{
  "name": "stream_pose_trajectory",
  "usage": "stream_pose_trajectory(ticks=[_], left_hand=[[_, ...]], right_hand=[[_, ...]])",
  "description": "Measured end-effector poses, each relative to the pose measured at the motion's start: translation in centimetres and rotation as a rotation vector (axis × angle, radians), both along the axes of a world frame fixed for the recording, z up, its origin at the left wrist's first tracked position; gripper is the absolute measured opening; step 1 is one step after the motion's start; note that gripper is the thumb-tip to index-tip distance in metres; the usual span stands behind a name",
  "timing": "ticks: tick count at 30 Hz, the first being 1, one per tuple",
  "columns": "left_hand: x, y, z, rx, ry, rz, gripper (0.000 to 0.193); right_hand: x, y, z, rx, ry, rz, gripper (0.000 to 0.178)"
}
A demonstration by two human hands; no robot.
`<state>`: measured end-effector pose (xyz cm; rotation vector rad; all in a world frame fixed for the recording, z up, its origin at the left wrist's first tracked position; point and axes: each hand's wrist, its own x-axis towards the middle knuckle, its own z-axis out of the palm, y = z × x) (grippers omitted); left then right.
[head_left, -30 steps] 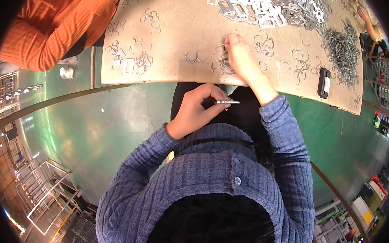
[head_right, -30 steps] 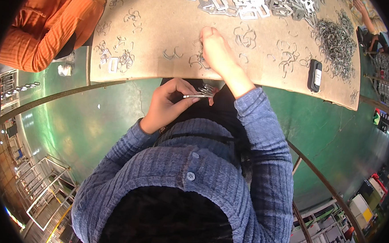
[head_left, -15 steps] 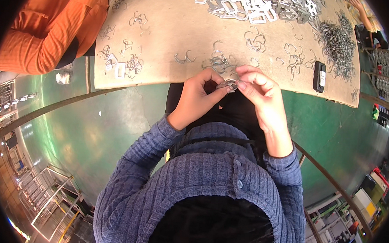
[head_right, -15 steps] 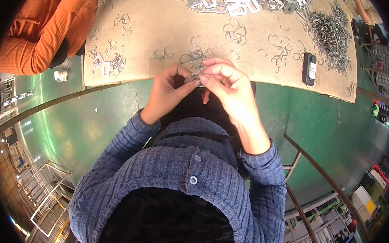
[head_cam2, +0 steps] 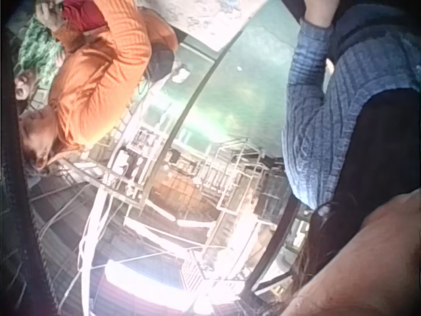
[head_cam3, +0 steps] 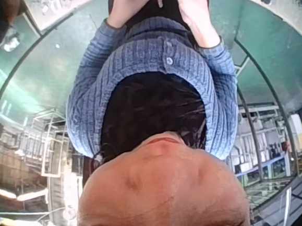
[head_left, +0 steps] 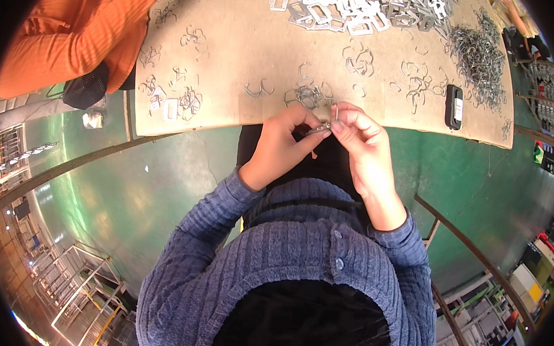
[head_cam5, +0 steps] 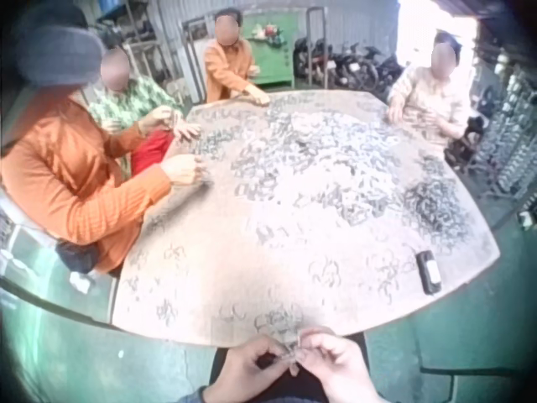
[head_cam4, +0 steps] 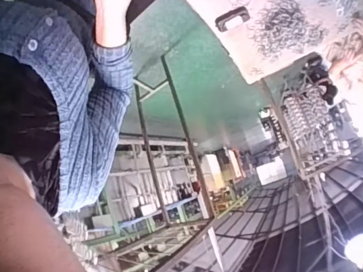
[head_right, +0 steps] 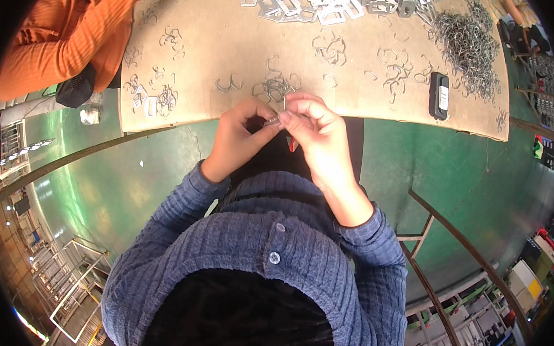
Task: The person picks up small metal pieces from a table and links them together to form a chain. After connecting a segment, the person hangs the assembled chain on a metal rack.
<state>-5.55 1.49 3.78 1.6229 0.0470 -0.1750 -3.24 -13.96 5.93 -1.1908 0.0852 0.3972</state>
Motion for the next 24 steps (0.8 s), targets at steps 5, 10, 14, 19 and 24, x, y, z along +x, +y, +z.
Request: stream_pose_trajectory(ticks=[5, 10, 14, 19, 24], left_hand=[[2.6, 1.9, 0.9, -0.04, 0.014, -0.405, 0.013], [13.6, 4.0, -3.1, 0.152, -0.215, -0.064, 0.024], [21.3, 3.0, -6.7, 0.932, -0.375, 0.237, 0.04], [22.7, 2.0, -7.9, 0.897, -0.47, 0.222, 0.034], [18.5, 2.4, -5.8, 0.078, -0.108, 0.034, 0.023]], right_hand=[[-1.1, 0.0, 0.3, -0.212, -0.336, -0.029, 0.011], [-2.5, -1.1, -0.2, -0.351, -0.563, -0.065, 0.012], [-3.0, -1.1, -0.8, -0.387, -0.548, -0.064, 0.01], [-3.1, -1.6, -1.0, -0.436, -0.54, -0.094, 0.011], [-2.5, -2.2, -1.5, -0.445, -0.544, -0.124, 0.012]])
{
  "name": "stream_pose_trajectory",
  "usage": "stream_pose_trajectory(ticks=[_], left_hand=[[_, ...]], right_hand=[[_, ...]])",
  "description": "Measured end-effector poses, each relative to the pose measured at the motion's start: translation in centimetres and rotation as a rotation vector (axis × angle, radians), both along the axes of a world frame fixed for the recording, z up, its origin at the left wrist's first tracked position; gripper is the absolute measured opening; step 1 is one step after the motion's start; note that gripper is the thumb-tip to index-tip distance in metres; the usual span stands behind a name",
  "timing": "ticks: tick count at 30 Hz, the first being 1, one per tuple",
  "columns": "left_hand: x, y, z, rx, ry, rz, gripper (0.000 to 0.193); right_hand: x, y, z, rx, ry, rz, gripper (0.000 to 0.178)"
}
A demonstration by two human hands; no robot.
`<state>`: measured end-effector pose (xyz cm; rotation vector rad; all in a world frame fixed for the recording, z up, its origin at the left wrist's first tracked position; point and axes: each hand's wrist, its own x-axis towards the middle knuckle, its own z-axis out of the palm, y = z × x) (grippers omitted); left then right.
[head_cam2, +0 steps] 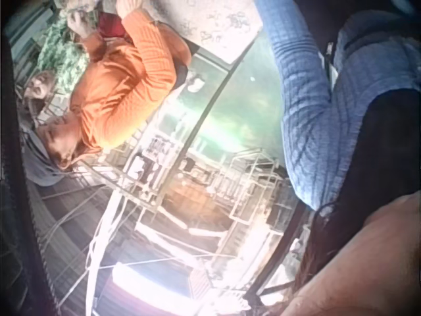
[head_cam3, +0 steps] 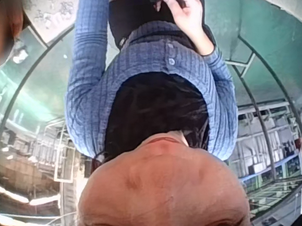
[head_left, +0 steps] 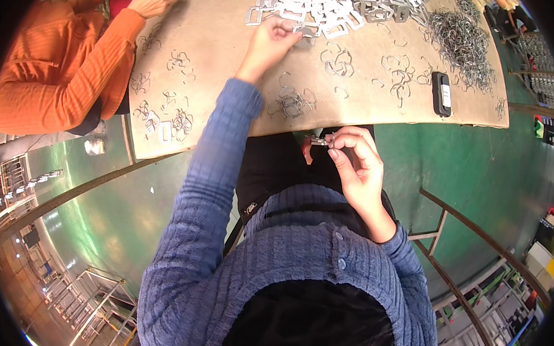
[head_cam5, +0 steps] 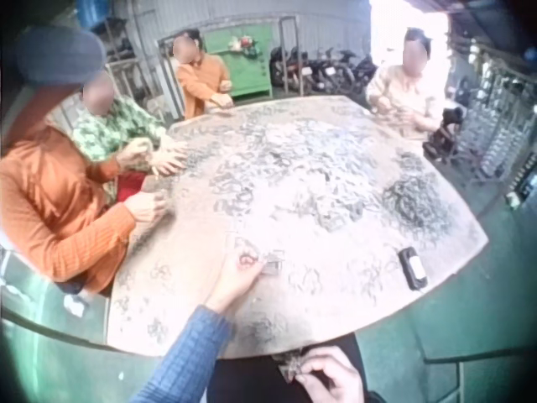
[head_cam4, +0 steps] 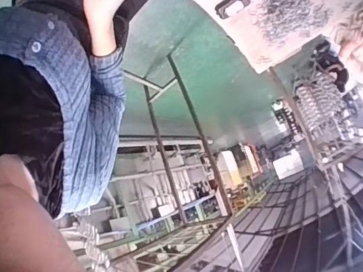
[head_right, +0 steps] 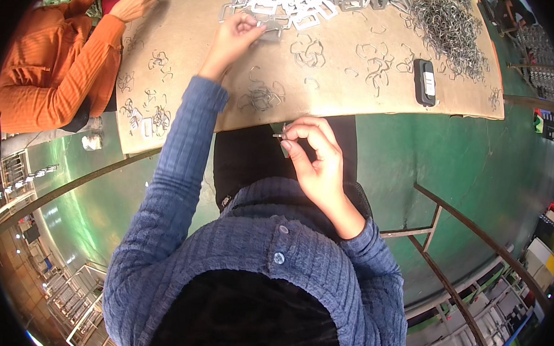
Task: The person picks up small metal pieces from a table and links them together to form a chain. After connecting a segment, the person hangs the assembled chain on a metal rack.
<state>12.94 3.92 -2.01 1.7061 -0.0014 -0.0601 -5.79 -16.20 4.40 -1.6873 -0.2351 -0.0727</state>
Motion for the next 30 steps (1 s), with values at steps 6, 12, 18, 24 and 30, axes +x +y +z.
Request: stream_pose_trajectory(ticks=[6, 12, 18, 24, 30], left_hand=[[-10.8, -2.1, 5.7, -0.516, 0.455, -0.023, 0.022], [-15.0, -2.9, 5.8, -0.477, 0.355, -0.067, 0.015], [-15.6, -3.8, 7.2, -0.522, 0.291, -0.128, 0.009], [-16.0, -3.8, 7.6, -0.568, 0.328, -0.115, 0.008], [-16.8, -3.8, 7.0, -0.127, -0.147, -0.105, 0.005]], right_hand=[[0.0, 0.1, -0.1, 0.013, -0.001, -0.026, 0.013], [0.2, 0.1, 0.2, -0.096, -0.017, -0.037, 0.013], [0.1, 0.2, 0.2, -0.107, -0.031, -0.028, 0.012], [0.1, 0.3, 0.3, -0.107, -0.019, -0.015, 0.012], [0.3, -0.3, -0.3, -0.18, -0.021, 0.031, 0.018]])
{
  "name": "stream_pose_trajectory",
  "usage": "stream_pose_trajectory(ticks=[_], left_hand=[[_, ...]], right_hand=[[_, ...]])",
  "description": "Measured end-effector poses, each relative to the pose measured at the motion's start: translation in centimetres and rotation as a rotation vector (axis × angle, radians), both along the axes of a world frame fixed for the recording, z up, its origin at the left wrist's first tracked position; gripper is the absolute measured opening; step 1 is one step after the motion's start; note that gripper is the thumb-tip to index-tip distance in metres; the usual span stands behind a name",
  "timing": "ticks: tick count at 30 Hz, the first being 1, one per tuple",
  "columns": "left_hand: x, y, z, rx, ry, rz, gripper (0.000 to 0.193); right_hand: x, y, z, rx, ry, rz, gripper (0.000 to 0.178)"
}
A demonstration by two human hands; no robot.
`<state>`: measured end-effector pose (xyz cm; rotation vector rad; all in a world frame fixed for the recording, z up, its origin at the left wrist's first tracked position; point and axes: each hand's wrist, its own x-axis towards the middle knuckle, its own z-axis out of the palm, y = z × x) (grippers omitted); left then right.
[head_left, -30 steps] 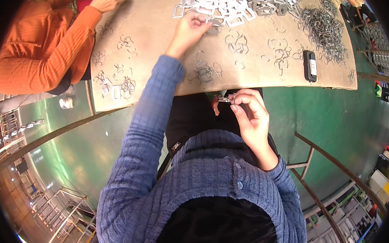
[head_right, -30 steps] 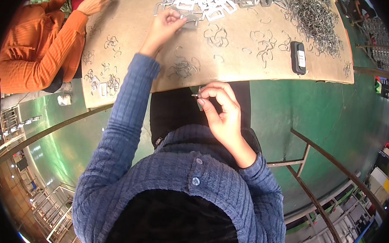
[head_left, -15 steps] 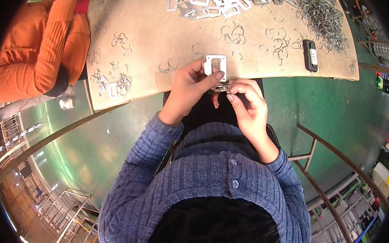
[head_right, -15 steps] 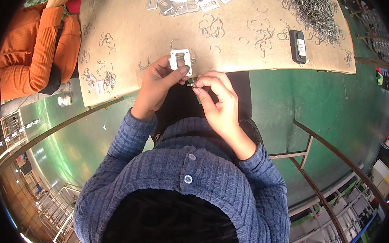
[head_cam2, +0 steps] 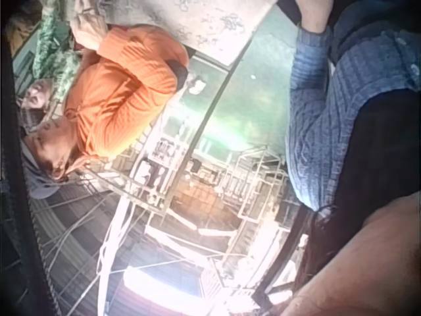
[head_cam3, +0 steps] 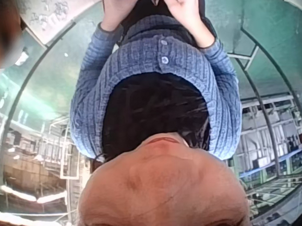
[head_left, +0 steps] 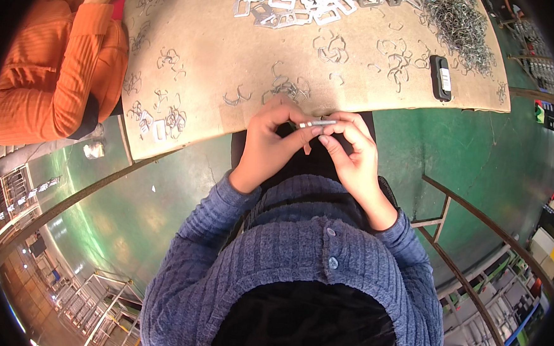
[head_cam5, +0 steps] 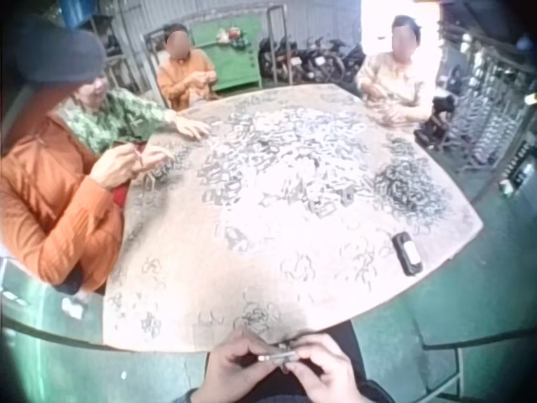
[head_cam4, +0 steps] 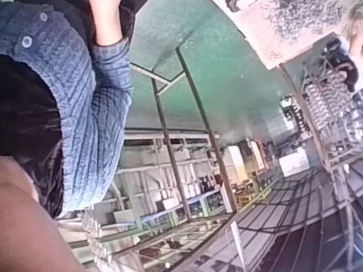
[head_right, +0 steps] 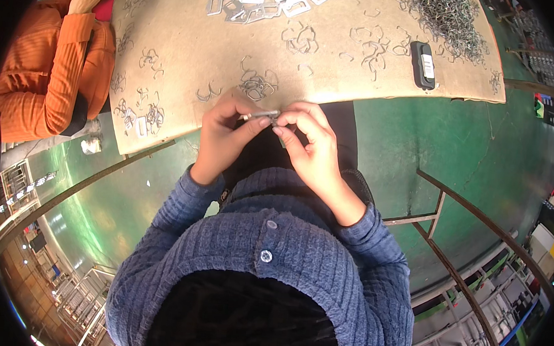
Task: The person picks up small metal pieces from a table and links them together to form a chain. After connecting a segment, the person hangs the assembled chain on a metal rack.
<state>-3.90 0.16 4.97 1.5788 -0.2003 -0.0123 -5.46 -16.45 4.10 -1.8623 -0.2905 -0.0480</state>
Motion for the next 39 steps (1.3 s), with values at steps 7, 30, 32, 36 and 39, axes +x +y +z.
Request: stream_pose_trajectory(ticks=[7, 30, 32, 36, 39], left_hand=[[-1.1, 1.4, -1.1, 0.057, 0.036, 0.039, 0.008], [-2.4, 2.0, -1.9, 0.058, 0.062, -0.017, 0.013], [-2.4, 2.2, -1.9, 0.066, 0.064, -0.027, 0.013], [-2.5, 2.3, -2.0, 0.062, 0.067, -0.034, 0.012], [-2.6, 2.3, -2.2, 0.08, 0.053, -0.036, 0.012]], right_hand=[[5.0, -2.6, -1.5, -0.49, 0.012, 0.052, 0.058], [11.6, -0.9, -7.2, -0.397, -0.301, -0.143, 0.016], [13.0, -1.6, -7.4, -0.367, -0.096, -0.196, 0.013], [13.7, -1.4, -6.7, -0.436, 0.08, -0.053, 0.003], [13.4, -0.5, -6.8, -0.466, 0.029, -0.071, 0.006]])
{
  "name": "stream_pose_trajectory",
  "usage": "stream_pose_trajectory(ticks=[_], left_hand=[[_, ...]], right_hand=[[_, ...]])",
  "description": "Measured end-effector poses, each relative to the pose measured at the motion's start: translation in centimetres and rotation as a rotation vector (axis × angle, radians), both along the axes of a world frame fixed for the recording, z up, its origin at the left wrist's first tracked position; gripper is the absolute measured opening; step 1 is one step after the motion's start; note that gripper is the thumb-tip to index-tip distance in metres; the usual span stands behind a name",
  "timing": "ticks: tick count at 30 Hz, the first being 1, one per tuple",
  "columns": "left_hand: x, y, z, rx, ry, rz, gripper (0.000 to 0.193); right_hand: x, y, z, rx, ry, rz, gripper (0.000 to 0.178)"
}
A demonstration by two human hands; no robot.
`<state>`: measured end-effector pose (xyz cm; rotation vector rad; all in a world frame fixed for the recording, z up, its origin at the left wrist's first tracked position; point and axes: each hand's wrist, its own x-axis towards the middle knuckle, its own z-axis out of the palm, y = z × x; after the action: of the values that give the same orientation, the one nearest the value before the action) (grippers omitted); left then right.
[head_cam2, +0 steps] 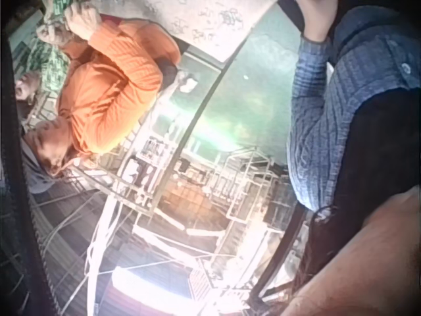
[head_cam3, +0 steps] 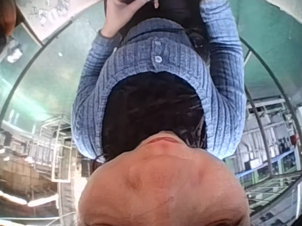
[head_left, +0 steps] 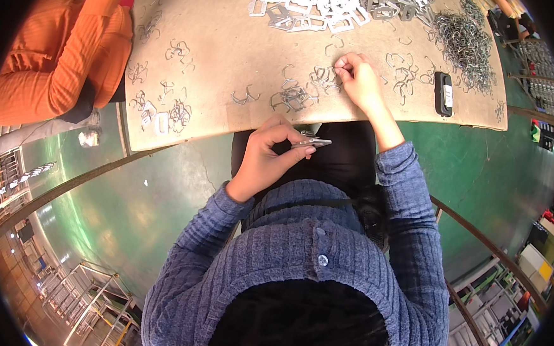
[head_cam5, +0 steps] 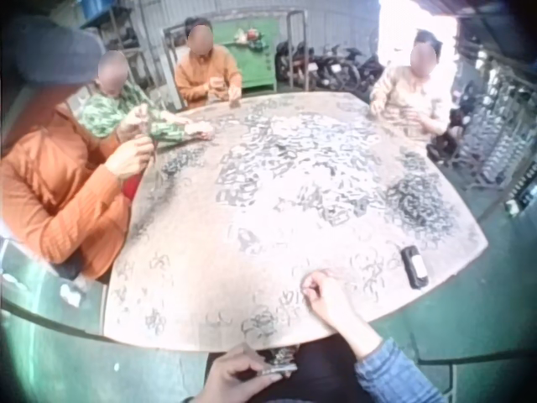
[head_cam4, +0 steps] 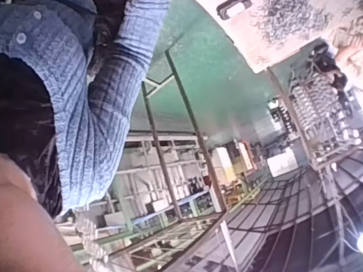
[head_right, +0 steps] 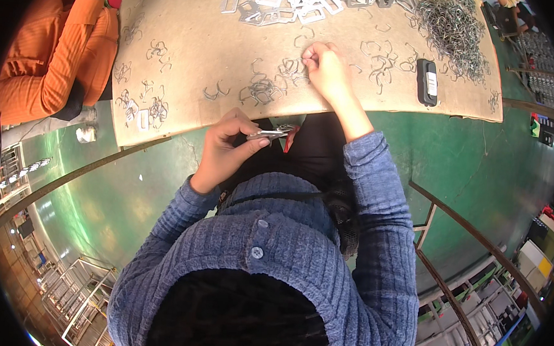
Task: The person picks up small metal pieces from a table and links them together to form a chain. After connecting a segment, the person hangs the assembled chain on a metal rack.
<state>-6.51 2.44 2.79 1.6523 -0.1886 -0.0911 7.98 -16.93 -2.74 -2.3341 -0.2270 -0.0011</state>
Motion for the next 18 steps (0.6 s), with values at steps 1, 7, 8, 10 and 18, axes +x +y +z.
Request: stream_pose_trajectory(ticks=[1, 7, 8, 10, 18], left_hand=[[0.0, 0.0, -0.1, 0.009, -0.008, -0.003, 0.012], [0.1, -0.2, 0.3, -0.002, 0.031, -0.006, 0.012], [0.1, -0.2, 0.3, -0.004, 0.028, -0.007, 0.011], [0.2, -0.3, 0.3, -0.009, 0.022, -0.008, 0.011], [0.4, 0.0, 0.2, 0.002, 0.016, -0.011, 0.011]], right_hand=[[-0.1, 0.3, 0.1, -0.031, 0.044, -0.007, 0.009], [-1.3, 2.8, 1.1, -0.233, 0.123, -0.01, 0.017], [-1.4, 3.0, 0.6, -0.219, 0.081, -0.017, 0.018], [-1.3, 2.9, -0.1, -0.14, 0.092, -0.02, 0.018], [-0.2, -1.1, -0.6, 0.568, 0.318, -0.154, 0.008]])
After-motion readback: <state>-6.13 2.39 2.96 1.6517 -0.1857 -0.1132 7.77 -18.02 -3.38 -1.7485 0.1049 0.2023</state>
